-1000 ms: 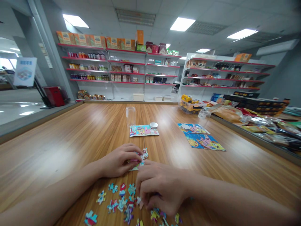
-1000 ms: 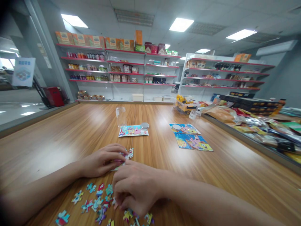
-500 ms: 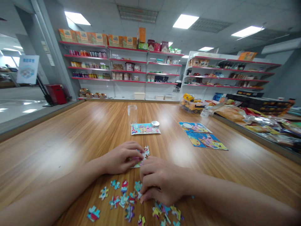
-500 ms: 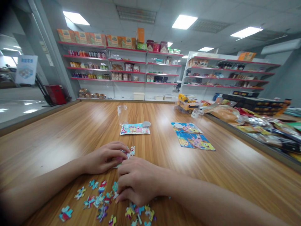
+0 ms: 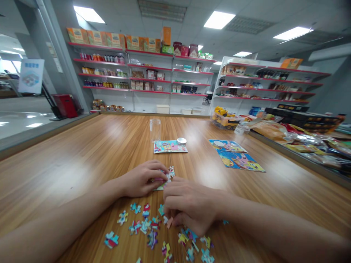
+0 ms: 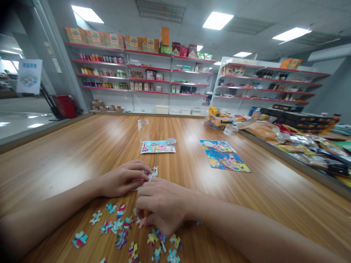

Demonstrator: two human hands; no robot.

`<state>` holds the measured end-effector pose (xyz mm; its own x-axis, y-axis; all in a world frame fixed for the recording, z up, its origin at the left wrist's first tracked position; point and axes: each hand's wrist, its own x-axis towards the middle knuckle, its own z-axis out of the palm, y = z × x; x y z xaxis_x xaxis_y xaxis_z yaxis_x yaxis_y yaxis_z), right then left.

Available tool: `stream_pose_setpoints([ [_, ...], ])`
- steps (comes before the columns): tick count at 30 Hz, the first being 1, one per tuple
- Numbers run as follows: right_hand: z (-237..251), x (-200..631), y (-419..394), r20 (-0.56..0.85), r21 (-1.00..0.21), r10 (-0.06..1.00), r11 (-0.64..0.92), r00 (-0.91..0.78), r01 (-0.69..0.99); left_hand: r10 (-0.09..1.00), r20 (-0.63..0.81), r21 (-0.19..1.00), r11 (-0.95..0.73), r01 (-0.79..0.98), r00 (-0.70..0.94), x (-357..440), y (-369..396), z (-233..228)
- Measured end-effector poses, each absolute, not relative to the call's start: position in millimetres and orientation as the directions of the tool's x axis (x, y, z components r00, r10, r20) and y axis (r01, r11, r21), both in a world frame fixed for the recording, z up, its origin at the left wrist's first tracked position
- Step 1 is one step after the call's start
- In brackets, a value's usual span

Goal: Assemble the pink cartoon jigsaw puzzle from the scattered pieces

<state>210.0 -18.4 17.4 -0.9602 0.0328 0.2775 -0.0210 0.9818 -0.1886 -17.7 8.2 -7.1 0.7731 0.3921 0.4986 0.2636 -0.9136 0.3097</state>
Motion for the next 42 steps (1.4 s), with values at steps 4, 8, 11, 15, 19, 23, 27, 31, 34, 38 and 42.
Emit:
stream_pose_setpoints([
  [4,15.0,210.2,-16.9,0.274,-0.103,0.009,0.995,-0.962,-0.020,0.399,0.485,0.304,-0.911,0.278,0.778,-18.2,7.9,-7.7],
  [8,16.6,210.4,-17.8,0.226,-0.091,0.017,0.996,-0.974,-0.004,0.408,0.489,0.295,-0.909,0.294,0.771,-17.4,5.2,-4.8],
  [11,20.5,209.8,-19.8,0.172,-0.076,0.020,0.997,-0.985,0.007,0.401,0.489,0.272,-0.914,0.302,0.774,-16.8,3.2,-3.2],
  [15,24.5,208.7,-21.8,0.121,-0.045,0.002,0.999,-0.993,-0.003,0.388,0.488,0.243,-0.921,0.305,0.781,-16.7,2.8,-4.2],
  [19,26.0,208.3,-22.0,0.122,-0.042,-0.005,0.999,-0.992,-0.010,0.386,0.477,0.236,-0.922,0.308,0.789,-16.9,4.0,-6.1],
  [23,27.0,208.3,-22.4,0.119,-0.048,-0.001,0.999,-0.993,-0.007,0.388,0.471,0.243,-0.920,0.306,0.792,-16.7,5.5,-6.0],
  [27,23.8,208.6,-22.4,0.155,-0.084,-0.005,0.996,-0.988,-0.018,0.368,0.487,0.242,-0.928,0.283,0.792,-16.7,5.7,-5.5],
  [31,18.6,209.6,-20.4,0.185,-0.169,-0.048,0.982,-0.982,-0.080,0.384,0.475,0.254,-0.921,0.294,0.792,-16.4,5.7,-5.9],
  [34,18.0,212.7,-15.0,0.259,-0.293,0.006,0.953,-0.966,-0.073,0.391,0.464,0.268,-0.917,0.295,0.795,-16.4,6.4,-6.7],
  [38,17.6,218.3,-3.8,0.352,-0.380,0.111,0.924,-0.929,-0.034,0.395,0.459,0.274,-0.915,0.296,0.796,-16.8,7.3,-8.0],
  [42,11.8,218.7,0.1,0.354,-0.374,0.080,0.925,-0.932,-0.062,0.399,0.468,0.275,-0.914,0.299,0.789,-17.2,7.1,-9.1],
])
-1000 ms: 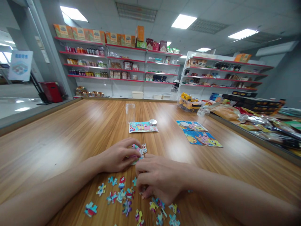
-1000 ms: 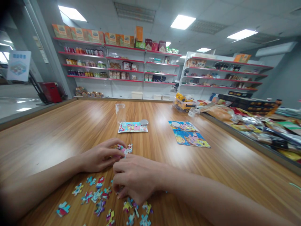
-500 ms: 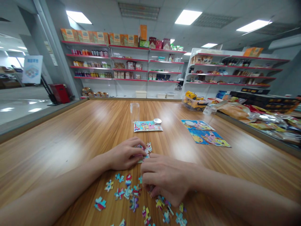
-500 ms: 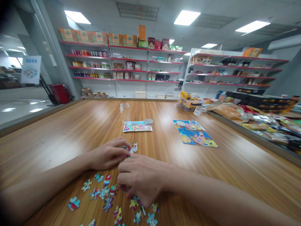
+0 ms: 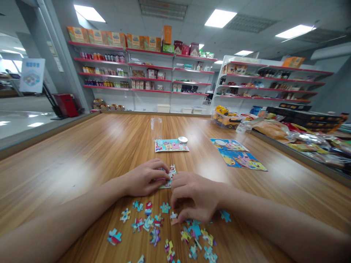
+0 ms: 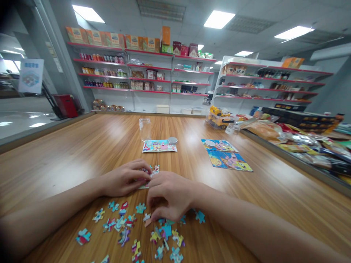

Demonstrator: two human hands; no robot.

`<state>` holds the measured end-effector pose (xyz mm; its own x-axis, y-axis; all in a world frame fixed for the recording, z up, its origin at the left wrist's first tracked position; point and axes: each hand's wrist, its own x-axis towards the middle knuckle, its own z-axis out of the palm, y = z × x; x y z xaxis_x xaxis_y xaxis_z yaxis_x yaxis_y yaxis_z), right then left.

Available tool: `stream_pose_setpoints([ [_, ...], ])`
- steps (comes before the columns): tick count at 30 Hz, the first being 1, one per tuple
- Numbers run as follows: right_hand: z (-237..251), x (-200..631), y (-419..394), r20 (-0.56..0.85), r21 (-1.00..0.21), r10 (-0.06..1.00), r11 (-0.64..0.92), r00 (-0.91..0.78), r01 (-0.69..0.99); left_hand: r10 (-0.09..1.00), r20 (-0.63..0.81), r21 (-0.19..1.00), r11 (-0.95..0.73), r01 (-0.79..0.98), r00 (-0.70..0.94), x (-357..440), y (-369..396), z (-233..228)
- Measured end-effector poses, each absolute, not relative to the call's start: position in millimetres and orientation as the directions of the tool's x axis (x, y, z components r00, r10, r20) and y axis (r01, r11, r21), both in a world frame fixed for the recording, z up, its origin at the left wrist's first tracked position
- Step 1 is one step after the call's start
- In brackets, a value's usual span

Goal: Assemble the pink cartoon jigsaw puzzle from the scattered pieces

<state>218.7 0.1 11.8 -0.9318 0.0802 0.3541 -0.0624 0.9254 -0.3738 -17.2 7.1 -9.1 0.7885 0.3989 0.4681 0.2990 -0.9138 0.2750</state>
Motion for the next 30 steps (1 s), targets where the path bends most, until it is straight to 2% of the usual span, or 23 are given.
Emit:
stream_pose_setpoints([
  [8,8.4,214.2,-10.6,0.327,-0.327,0.034,0.942,-0.944,-0.080,0.400,0.472,0.287,-0.912,0.292,0.786,-17.1,5.8,-7.7],
  [16,17.6,211.9,-16.8,0.166,-0.247,0.030,0.969,-0.986,-0.012,0.394,0.475,0.278,-0.916,0.290,0.787,-16.8,7.5,-8.8],
  [21,19.4,210.3,-17.1,0.196,-0.289,0.000,0.956,-0.981,-0.058,0.394,0.474,0.284,-0.915,0.287,0.787,-16.2,6.0,-6.5],
  [25,18.8,210.9,-17.1,0.250,-0.402,-0.002,0.910,-0.968,-0.106,0.398,0.469,0.286,-0.913,0.291,0.788,-15.9,6.2,-7.0],
  [27,17.5,212.1,-13.3,0.348,-0.475,0.096,0.876,-0.932,-0.087,0.398,0.465,0.285,-0.913,0.291,0.791,-16.1,6.3,-7.1],
  [30,11.2,215.4,1.3,0.514,-0.570,0.406,0.820,-0.755,0.053,0.398,0.455,0.280,-0.913,0.296,0.797,-16.6,6.0,-6.6],
])
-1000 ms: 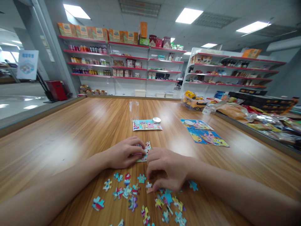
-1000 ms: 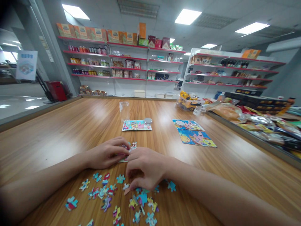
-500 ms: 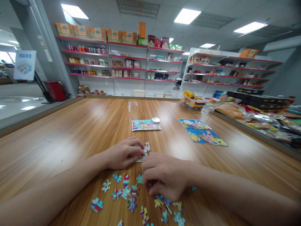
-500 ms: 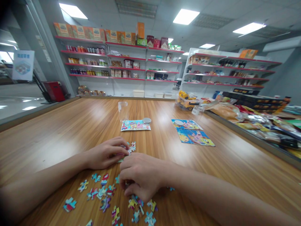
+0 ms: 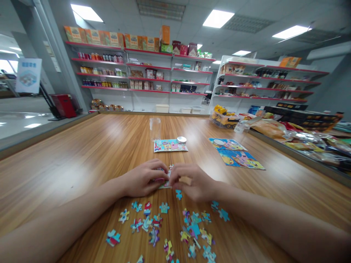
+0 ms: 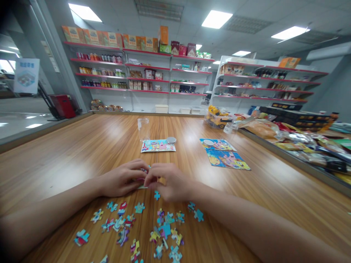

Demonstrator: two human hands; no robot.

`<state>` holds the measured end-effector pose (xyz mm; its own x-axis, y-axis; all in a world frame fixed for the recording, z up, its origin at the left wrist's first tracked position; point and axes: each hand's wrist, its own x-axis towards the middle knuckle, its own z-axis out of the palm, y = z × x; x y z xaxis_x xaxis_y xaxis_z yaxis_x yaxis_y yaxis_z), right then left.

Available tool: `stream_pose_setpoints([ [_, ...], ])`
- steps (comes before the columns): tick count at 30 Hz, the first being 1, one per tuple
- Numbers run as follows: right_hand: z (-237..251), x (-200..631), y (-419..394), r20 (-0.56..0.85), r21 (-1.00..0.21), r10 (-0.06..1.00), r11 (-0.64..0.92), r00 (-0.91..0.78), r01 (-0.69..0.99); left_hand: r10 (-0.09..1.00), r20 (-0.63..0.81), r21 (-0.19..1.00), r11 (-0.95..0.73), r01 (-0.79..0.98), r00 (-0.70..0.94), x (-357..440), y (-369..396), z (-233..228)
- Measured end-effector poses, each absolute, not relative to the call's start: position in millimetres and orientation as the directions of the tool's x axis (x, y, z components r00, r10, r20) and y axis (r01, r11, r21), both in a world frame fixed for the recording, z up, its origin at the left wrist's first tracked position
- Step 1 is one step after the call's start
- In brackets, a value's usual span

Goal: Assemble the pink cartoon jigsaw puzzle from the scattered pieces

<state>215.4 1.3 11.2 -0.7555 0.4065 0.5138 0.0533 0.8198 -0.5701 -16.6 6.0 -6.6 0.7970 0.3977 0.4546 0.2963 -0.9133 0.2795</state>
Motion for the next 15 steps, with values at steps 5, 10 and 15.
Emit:
stream_pose_setpoints([
  [5,-8.1,220.7,31.6,0.484,-0.701,0.720,0.659,-0.497,0.272,0.398,0.441,0.268,-0.914,0.305,0.805,-17.5,4.7,-5.5],
  [10,-11.7,220.6,32.3,0.402,-0.733,0.762,0.600,-0.507,0.320,0.389,0.444,0.262,-0.918,0.298,0.807,-16.9,3.8,-5.5],
  [15,-9.3,218.3,26.8,0.368,-0.770,0.763,0.570,-0.532,0.285,0.354,0.452,0.270,-0.929,0.253,0.819,-15.7,4.1,-5.3],
])
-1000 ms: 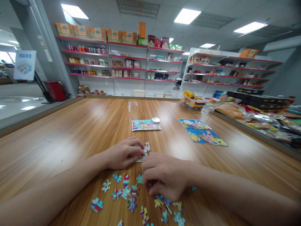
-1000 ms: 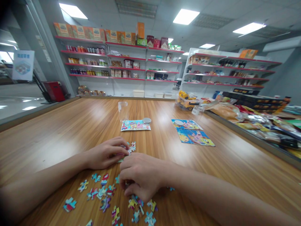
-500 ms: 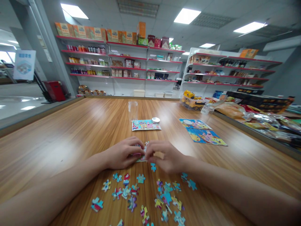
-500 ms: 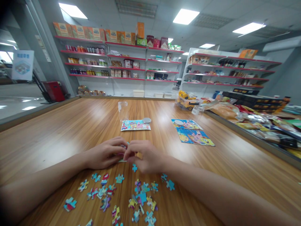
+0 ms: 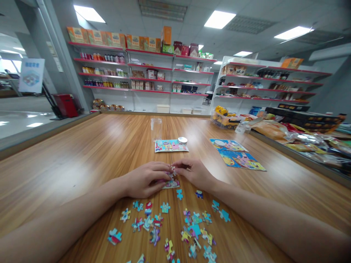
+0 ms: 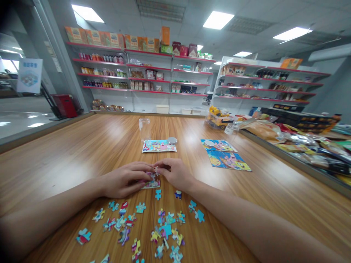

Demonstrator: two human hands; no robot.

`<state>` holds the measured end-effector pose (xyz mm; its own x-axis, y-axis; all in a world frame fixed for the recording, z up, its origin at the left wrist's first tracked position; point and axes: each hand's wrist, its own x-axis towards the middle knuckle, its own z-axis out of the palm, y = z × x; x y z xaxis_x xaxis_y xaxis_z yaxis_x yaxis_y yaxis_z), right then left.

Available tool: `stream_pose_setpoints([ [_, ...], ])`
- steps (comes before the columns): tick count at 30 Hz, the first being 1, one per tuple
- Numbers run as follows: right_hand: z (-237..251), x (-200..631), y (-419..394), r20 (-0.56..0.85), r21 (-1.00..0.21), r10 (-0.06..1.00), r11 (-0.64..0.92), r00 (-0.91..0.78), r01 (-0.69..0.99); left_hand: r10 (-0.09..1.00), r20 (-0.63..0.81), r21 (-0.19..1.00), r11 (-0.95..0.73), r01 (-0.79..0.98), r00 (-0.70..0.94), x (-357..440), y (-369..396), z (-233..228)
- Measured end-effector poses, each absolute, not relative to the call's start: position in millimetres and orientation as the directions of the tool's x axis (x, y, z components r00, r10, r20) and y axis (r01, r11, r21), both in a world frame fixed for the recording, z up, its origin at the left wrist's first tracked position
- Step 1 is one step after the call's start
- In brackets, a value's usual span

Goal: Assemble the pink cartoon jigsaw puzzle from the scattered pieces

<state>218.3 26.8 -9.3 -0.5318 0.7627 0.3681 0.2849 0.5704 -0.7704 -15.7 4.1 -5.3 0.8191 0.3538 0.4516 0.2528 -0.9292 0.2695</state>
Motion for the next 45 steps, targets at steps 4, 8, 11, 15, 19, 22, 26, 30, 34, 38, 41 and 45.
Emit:
stream_pose_setpoints([
  [4,-10.4,217.6,27.6,0.333,-0.787,0.801,0.527,-0.498,0.321,0.359,0.439,0.293,-0.924,0.247,0.823,-15.5,4.3,-4.3],
  [8,-9.6,218.4,25.7,0.317,-0.749,0.809,0.534,-0.495,0.392,0.360,0.448,0.303,-0.922,0.240,0.818,-16.0,4.9,-4.7],
  [11,-9.6,218.4,24.6,0.299,-0.736,0.817,0.526,-0.492,0.426,0.362,0.451,0.306,-0.921,0.240,0.815,-16.5,5.3,-5.4],
  [15,-12.0,218.0,25.3,0.289,-0.729,0.817,0.526,-0.500,0.438,0.367,0.449,0.310,-0.919,0.244,0.815,-16.3,5.8,-5.4],
  [19,-13.6,218.1,25.5,0.343,-0.680,0.787,0.585,-0.512,0.443,0.360,0.460,0.316,-0.921,0.230,0.812,-15.9,6.6,-5.9],
  [22,-12.6,217.8,24.5,0.387,-0.631,0.766,0.626,-0.514,0.458,0.359,0.465,0.321,-0.920,0.223,0.809,-15.9,6.7,-6.3],
  [26,-9.9,216.7,22.9,0.408,-0.591,0.743,0.658,-0.531,0.467,0.366,0.458,0.323,-0.917,0.232,0.810,-16.2,6.5,-6.0],
  [30,-8.6,216.4,23.1,0.395,-0.621,0.778,0.618,-0.489,0.482,0.373,0.451,0.324,-0.915,0.241,0.811,-16.6,7.0,-7.3],
  [34,-9.0,217.0,24.5,0.373,-0.675,0.817,0.564,-0.440,0.476,0.383,0.440,0.322,-0.912,0.255,0.812,-17.6,7.7,-9.3],
  [38,-9.9,217.0,24.3,0.339,-0.692,0.827,0.542,-0.449,0.477,0.385,0.431,0.319,-0.911,0.261,0.816,-17.8,7.5,-9.2],
  [41,-11.2,216.7,23.6,0.318,-0.688,0.815,0.549,-0.484,0.474,0.384,0.428,0.317,-0.911,0.262,0.818,-17.3,7.1,-8.0],
  [45,-12.8,216.8,24.1,0.322,-0.658,0.793,0.580,-0.517,0.481,0.379,0.433,0.308,-0.915,0.261,0.818,-17.2,6.5,-7.0],
])
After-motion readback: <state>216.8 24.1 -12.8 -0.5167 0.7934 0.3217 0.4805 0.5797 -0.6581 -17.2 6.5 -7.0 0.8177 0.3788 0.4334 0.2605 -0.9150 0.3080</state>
